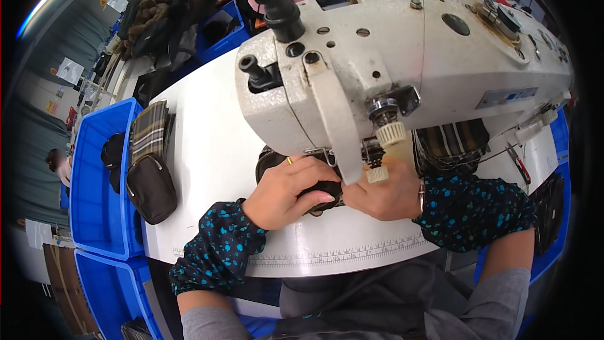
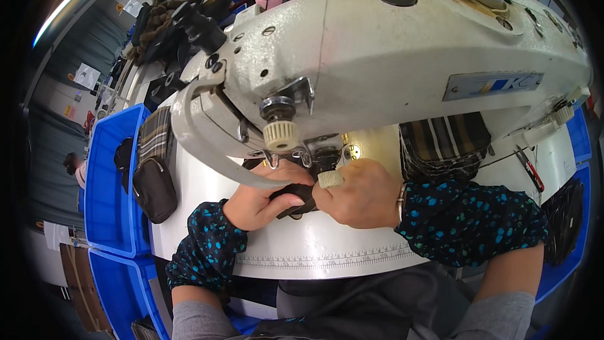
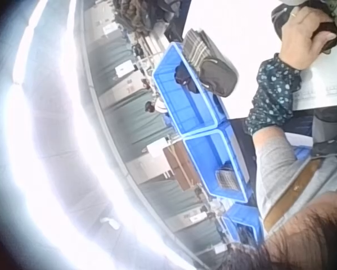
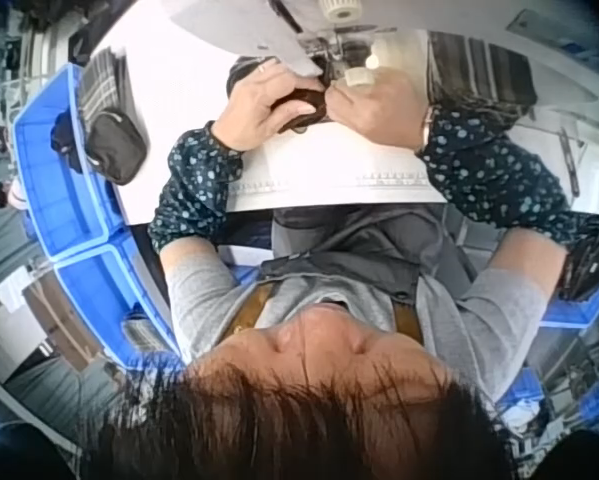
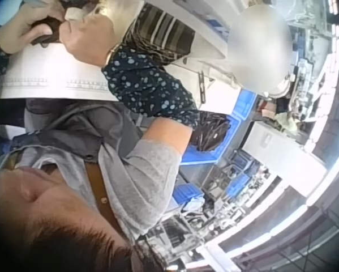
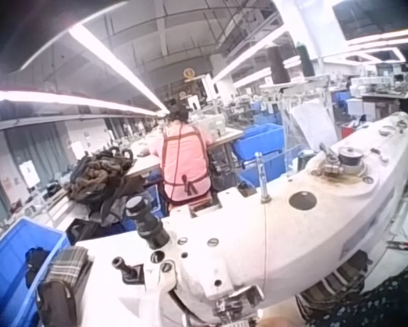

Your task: Sewing together pieces of leather or fabric to create a small pouch or bag.

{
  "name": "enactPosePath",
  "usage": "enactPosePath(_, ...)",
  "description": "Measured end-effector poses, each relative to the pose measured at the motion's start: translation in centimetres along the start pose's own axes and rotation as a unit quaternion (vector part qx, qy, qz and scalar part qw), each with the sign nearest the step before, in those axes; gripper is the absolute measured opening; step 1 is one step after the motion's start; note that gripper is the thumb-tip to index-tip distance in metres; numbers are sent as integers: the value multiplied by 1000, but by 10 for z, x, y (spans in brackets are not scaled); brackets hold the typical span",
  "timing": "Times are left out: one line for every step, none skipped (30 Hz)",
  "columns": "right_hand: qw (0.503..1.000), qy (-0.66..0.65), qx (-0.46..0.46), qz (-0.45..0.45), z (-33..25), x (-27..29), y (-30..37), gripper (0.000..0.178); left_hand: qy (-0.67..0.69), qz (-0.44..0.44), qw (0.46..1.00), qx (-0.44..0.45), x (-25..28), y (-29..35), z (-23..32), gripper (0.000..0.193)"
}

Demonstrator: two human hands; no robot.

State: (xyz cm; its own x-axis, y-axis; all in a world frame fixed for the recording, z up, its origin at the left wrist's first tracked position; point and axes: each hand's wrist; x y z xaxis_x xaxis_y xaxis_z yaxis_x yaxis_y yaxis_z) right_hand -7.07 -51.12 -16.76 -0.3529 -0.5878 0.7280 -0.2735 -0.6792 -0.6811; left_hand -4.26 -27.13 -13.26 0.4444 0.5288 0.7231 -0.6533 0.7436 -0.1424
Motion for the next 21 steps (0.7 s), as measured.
enactPosePath(1000,-1,-5,-10,0,1,0,10,12,-1,1000,7,1,1,1,27)
enactPosePath(1000,-2,-10,-20,-1,1,1,11,12,-1,1000,8,0,1,0,27)
enactPosePath(1000,-3,-10,-20,-2,0,1,11,29,9,999,17,-1,2,0,24)
enactPosePath(999,7,-9,-35,-3,-2,3,13,45,19,998,26,-1,3,0,21)
enactPosePath(999,16,-8,-50,-6,-3,3,14,45,19,998,28,-1,3,-1,21)
enactPosePath(999,15,-8,-50,-10,-4,3,14,53,24,998,31,-2,4,-2,19)
enactPosePath(998,-15,-11,-54,-17,-2,2,16,62,28,997,32,-3,3,-2,17)
enactPosePath(997,-44,-14,-58,-21,-1,1,17,64,25,997,31,-2,2,-1,17)
enactPosePath(998,-36,-6,-51,-24,-2,0,17,6,21,1000,12,0,1,1,18)
enactPosePath(998,-36,-10,-52,-24,-3,-1,17,-52,15,999,-8,0,0,4,19)
enactPosePath(997,-21,4,-77,-24,-3,-1,15,-50,11,999,-9,-1,0,5,19)
enactPosePath(995,-6,18,-101,-24,-2,-1,13,-94,26,995,-15,-2,1,7,20)
enactPosePath(995,-7,14,-100,-25,-3,-1,13,-138,41,989,-19,-3,3,9,21)
enactPosePath(995,-6,21,-96,-25,-4,-1,12,-138,38,989,-20,-4,3,10,21)
enactPosePath(995,-4,28,-93,-26,-4,0,11,-147,34,988,-23,-5,3,12,22)
enactPosePath(996,-4,25,-91,-25,-4,1,11,-156,31,987,-27,-5,3,12,23)
enactPosePath(995,-10,33,-95,-23,-3,2,9,-156,28,987,-27,-6,4,12,23)
enactPosePath(994,-15,41,-98,-21,-3,2,6,-153,28,988,-25,-7,4,11,23)
enactPosePath(994,-15,41,-97,-21,-2,3,6,-149,30,988,-22,-8,5,11,23)
enactPosePath(995,-31,36,-93,-21,-2,3,9,-149,30,988,-22,-8,6,10,23)
enactPosePath(994,-47,31,-89,-21,-1,3,12,-134,28,990,-24,-9,5,9,23)
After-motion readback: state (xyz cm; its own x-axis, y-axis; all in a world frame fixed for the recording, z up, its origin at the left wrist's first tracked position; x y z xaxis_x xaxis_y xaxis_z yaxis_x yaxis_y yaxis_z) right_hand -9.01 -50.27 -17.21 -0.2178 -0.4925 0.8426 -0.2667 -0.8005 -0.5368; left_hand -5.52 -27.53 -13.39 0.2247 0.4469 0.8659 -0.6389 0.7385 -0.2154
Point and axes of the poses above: each hand's wrist, its own y-axis away from the middle knuckle, its own x-axis out of the back of the hand, z = x × y, and after that the axes turned 5 degrees about x, right-handed
